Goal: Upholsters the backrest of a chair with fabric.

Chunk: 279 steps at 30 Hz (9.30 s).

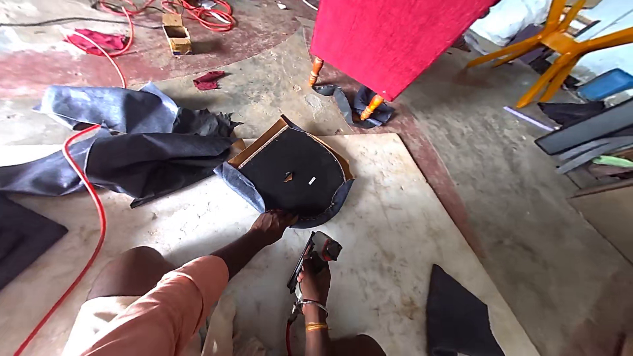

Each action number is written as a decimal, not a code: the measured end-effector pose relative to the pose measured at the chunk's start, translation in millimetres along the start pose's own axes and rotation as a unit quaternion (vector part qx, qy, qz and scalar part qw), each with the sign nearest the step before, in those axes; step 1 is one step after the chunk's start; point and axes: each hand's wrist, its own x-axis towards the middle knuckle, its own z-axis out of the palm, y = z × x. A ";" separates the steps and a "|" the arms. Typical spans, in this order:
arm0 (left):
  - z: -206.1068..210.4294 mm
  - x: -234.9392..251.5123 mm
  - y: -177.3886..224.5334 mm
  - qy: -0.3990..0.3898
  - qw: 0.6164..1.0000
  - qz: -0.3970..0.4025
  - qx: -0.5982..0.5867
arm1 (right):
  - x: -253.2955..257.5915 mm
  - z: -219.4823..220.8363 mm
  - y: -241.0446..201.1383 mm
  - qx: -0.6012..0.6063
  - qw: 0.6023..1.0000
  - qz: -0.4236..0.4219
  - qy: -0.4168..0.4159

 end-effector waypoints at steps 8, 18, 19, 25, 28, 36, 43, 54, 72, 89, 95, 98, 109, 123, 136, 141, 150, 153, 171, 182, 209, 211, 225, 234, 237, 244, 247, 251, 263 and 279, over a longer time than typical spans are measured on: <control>12.4 34.2 16.0 0.009 0.994 -0.056 -0.093 | 19.4 -16.5 -19.1 -0.233 0.969 -0.077 0.013; 9.3 45.3 3.2 -0.008 0.982 -0.131 -0.135 | 50.2 23.3 -27.6 -0.315 0.945 -0.048 -0.068; 7.4 46.0 4.0 -0.009 0.983 -0.127 -0.131 | 48.9 22.9 -27.9 -0.309 0.948 -0.046 -0.062; -12.1 33.9 -16.8 -0.036 0.998 -0.018 -0.050 | 28.3 13.1 -5.5 -0.190 0.978 -0.080 -0.029; -13.3 43.7 -13.8 -0.025 0.999 -0.010 -0.038 | 28.1 28.2 -14.5 -0.218 0.970 -0.097 -0.045; -24.6 54.7 -15.6 -0.073 0.996 -0.011 -0.052 | 32.5 43.1 -14.5 -0.243 0.963 -0.112 -0.028; -18.9 48.8 -45.0 -0.078 0.994 0.055 -0.050 | 20.0 49.6 -3.8 -0.177 0.976 -0.114 -0.048; -35.6 41.0 -62.8 -0.083 0.994 0.056 -0.046 | 14.6 56.0 -15.9 -0.222 0.964 -0.144 -0.033; -14.5 25.1 -71.6 -0.033 0.989 0.141 0.010 | 10.0 45.0 -6.1 -0.132 0.987 -0.077 -0.043; 9.4 37.9 -21.3 0.007 0.995 0.021 -0.093 | 42.5 15.4 -16.3 -0.204 0.975 -0.066 -0.055; 4.3 43.7 -11.4 -0.016 0.994 -0.039 -0.100 | 40.8 40.1 -26.0 -0.314 0.947 -0.050 -0.048; -3.6 43.1 -28.6 -0.039 0.995 0.008 -0.094 | 33.4 32.6 -16.8 -0.287 0.953 -0.095 -0.025; -11.6 40.7 -33.4 -0.022 0.998 0.020 -0.048 | 32.5 63.2 -25.2 -0.300 0.948 -0.092 -0.044; -22.2 44.3 -59.5 -0.036 0.996 0.053 -0.057 | 28.9 79.4 -28.6 -0.282 0.951 -0.106 -0.071; -28.3 50.9 -69.1 -0.055 0.994 0.009 -0.097 | 30.8 81.1 -47.8 -0.254 0.957 -0.050 -0.129; -24.9 19.6 -68.7 -0.025 0.994 0.027 -0.101 | 54.8 -15.6 -88.9 -0.212 0.965 -0.105 -0.113; -83.2 -44.7 -213.9 0.085 0.985 0.024 0.148 | 67.8 -229.3 -108.9 -0.364 0.922 -0.120 0.061; -89.0 -16.9 -195.6 0.169 0.974 -0.125 0.087 | 36.5 -216.7 -102.0 -0.186 0.980 -0.061 0.035; 23.3 -98.0 -20.1 -0.075 0.974 0.142 0.162 | 14.0 -4.2 31.6 -0.397 0.899 -0.153 0.107; 14.7 -116.7 -26.9 -0.022 0.999 0.016 0.040 | 14.9 71.7 28.6 0.192 0.937 0.271 -0.109; 26.8 -37.6 7.9 -0.031 0.933 0.170 0.316 | 24.8 41.5 71.6 -0.156 0.959 0.069 -0.227; 22.7 -32.5 17.8 -0.075 0.913 0.199 0.348 | 26.3 40.8 73.2 -0.129 0.961 0.075 -0.233; 0.5 -66.9 -4.8 -0.064 0.990 -0.111 0.060 | 30.6 32.1 73.6 -0.013 0.953 0.115 -0.280; 37.9 -37.9 40.9 0.017 0.983 -0.136 0.119 | 27.0 35.0 74.2 0.015 0.952 0.126 -0.279; 45.3 -32.1 47.1 0.016 0.975 -0.134 0.175 | 28.1 35.0 74.2 0.015 0.951 0.124 -0.282; 33.7 -47.7 11.2 0.022 0.995 -0.035 0.093 | 23.7 32.2 67.9 0.036 0.954 0.108 -0.276; 35.4 -61.1 -18.2 0.042 0.998 0.053 -0.011 | 15.7 31.7 54.2 0.023 0.968 0.044 -0.245; 39.6 -69.9 -21.8 0.013 0.997 0.074 -0.003 | 13.0 31.3 3.4 -0.081 0.974 0.015 -0.210; -44.3 -45.6 98.0 -0.124 0.965 -0.230 0.001 | 50.9 43.0 -39.2 -0.192 0.954 -0.061 -0.221; 25.7 -22.2 -7.9 0.021 0.993 -0.062 0.095 | 32.3 -48.9 27.5 -0.329 0.937 0.082 0.078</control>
